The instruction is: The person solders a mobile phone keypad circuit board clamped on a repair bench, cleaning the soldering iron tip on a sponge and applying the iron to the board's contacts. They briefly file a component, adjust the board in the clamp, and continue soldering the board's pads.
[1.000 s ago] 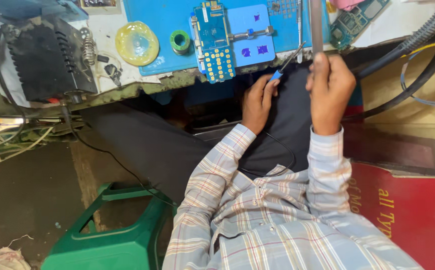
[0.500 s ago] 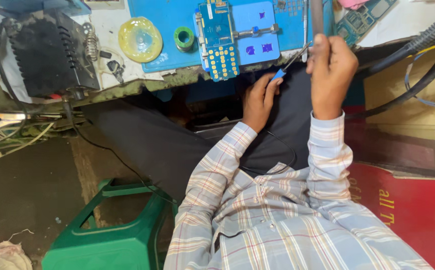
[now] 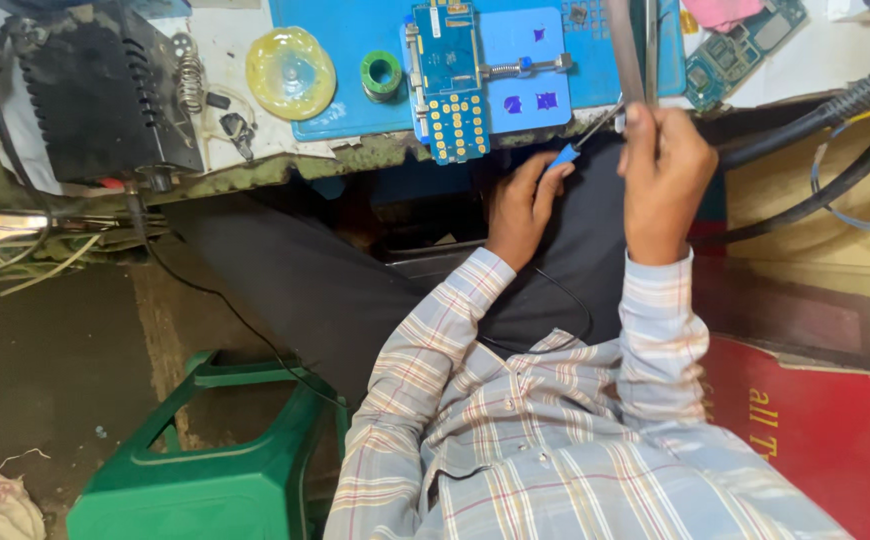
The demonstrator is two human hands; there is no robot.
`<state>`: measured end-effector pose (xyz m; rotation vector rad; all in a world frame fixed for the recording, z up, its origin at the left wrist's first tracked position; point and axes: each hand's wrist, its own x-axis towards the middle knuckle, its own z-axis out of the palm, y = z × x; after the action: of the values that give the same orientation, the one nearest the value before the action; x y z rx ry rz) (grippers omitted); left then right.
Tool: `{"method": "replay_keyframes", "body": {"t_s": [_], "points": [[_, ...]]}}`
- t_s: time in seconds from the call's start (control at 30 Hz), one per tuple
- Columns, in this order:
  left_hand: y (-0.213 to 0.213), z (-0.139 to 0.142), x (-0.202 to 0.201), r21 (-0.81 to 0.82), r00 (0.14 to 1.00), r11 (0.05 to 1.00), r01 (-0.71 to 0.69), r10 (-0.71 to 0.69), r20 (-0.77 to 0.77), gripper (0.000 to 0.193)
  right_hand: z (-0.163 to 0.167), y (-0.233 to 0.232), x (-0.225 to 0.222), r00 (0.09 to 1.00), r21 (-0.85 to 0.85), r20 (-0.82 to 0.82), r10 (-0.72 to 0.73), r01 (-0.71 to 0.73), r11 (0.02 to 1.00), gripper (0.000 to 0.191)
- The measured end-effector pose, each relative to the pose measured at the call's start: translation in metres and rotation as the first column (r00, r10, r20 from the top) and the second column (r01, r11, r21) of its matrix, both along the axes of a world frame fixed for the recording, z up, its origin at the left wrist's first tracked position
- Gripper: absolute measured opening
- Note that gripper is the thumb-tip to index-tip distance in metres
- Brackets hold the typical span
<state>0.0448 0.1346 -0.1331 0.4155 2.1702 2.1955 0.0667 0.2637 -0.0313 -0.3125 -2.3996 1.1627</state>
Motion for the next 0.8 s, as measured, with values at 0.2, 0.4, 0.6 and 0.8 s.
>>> {"method": "replay_keyframes", "body": {"t_s": [0.2, 0.4, 0.6, 0.8], "points": [[-0.002, 0.000, 0.000, -0.019, 1.000, 1.000, 0.004, -0.005, -0.009, 0.020, 0.003, 0.004, 0.028, 0.999, -0.172, -0.025, -0.024, 0.020, 0.985, 0.029], [0.002, -0.001, 0.001, -0.021, 1.000, 1.000, 0.015, -0.015, 0.019, 0.021, -0.004, -0.001, 0.059, 0.995, -0.086, 0.086, -0.056, 0.063, 0.994, 0.031], [0.001, 0.001, 0.000, -0.024, 1.000, 1.000, -0.002, 0.002, -0.001, 0.020, 0.001, 0.001, 0.010, 1.000, -0.001, 0.014, -0.017, 0.017, 1.000, 0.030], [0.001, 0.002, -0.002, -0.050, 1.000, 0.999, -0.001, 0.000, -0.007, 0.019, 0.006, 0.017, 0.034, 0.998, -0.179, 0.026, -0.054, 0.058, 0.982, 0.031]]}}
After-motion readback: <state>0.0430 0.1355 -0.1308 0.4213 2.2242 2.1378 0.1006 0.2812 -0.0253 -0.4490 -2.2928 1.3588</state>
